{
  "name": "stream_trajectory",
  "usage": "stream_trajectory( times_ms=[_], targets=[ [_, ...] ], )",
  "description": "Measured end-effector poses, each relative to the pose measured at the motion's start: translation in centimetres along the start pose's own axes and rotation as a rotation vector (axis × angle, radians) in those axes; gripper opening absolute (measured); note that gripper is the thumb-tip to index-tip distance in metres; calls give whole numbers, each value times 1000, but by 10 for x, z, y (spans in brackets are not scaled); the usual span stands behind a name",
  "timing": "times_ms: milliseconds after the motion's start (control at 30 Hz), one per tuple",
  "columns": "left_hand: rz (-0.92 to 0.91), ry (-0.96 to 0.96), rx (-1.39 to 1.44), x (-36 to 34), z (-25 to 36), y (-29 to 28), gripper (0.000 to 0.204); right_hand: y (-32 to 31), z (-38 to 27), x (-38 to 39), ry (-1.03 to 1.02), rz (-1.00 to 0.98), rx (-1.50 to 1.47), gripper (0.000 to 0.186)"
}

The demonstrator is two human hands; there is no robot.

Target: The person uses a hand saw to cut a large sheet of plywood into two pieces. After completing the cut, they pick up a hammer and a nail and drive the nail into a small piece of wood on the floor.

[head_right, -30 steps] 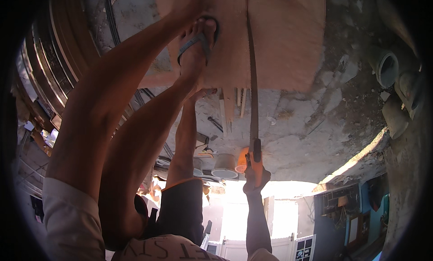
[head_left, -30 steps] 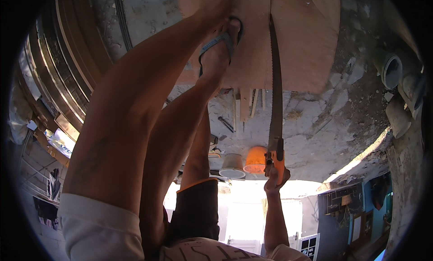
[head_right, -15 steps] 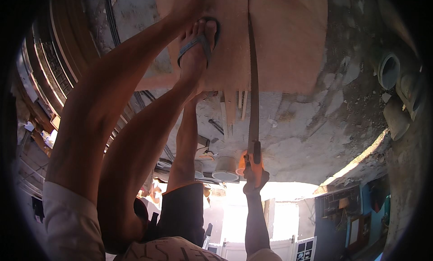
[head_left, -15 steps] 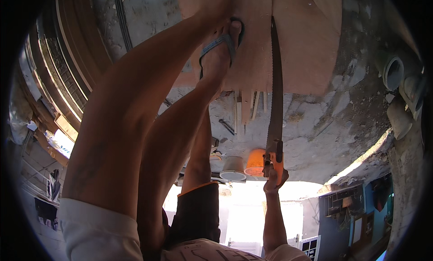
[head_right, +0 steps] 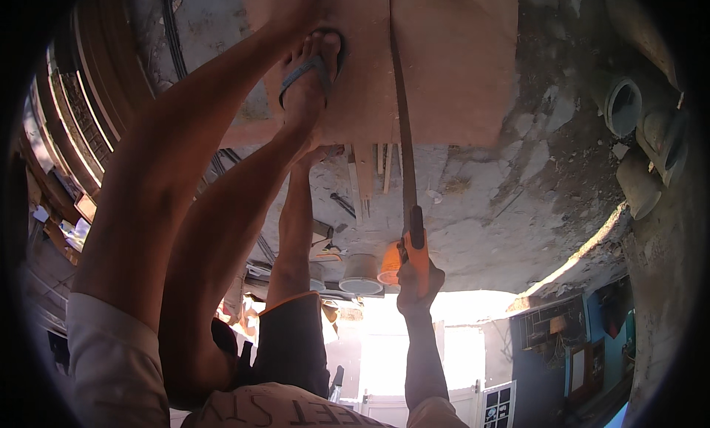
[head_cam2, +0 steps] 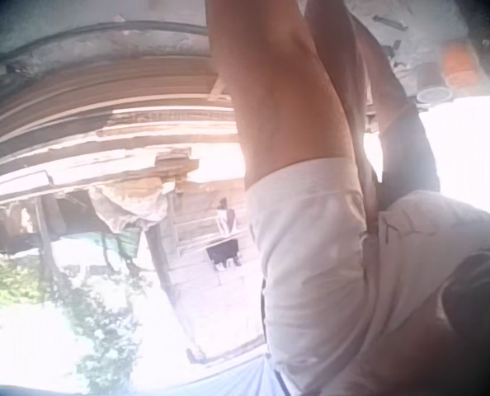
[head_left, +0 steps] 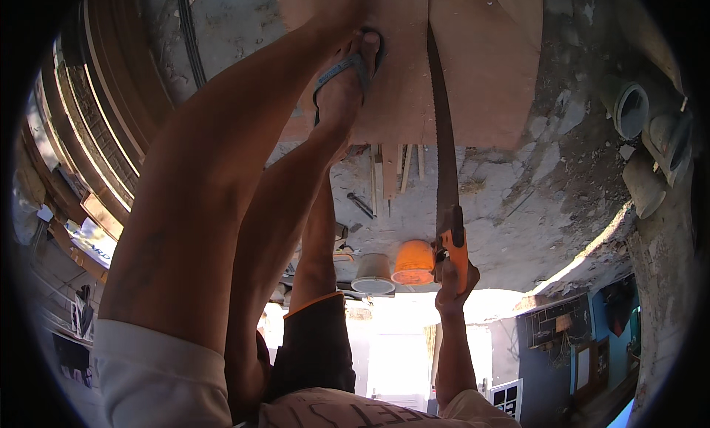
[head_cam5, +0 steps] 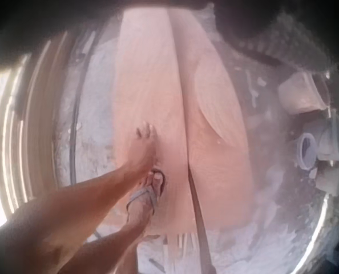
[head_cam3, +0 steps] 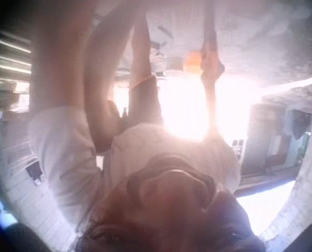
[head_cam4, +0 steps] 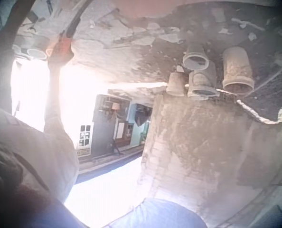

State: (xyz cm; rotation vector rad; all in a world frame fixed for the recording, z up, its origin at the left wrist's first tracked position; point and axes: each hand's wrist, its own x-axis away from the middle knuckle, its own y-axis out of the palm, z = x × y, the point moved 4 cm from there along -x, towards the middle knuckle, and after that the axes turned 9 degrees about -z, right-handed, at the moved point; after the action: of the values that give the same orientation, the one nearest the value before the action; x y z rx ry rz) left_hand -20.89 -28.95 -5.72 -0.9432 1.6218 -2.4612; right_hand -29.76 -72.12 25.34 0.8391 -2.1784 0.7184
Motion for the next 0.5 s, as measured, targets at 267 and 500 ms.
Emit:
stream_trajectory(
  times_ms=[267,500],
  targets=[
    [99,-39,12,0,-14,-6,96,34,-23,-118,-40,-90,-79,37],
    [20,-24,-188,7,-12,-4,87,-16,-11,34,107,21,-52,39]
  ],
)
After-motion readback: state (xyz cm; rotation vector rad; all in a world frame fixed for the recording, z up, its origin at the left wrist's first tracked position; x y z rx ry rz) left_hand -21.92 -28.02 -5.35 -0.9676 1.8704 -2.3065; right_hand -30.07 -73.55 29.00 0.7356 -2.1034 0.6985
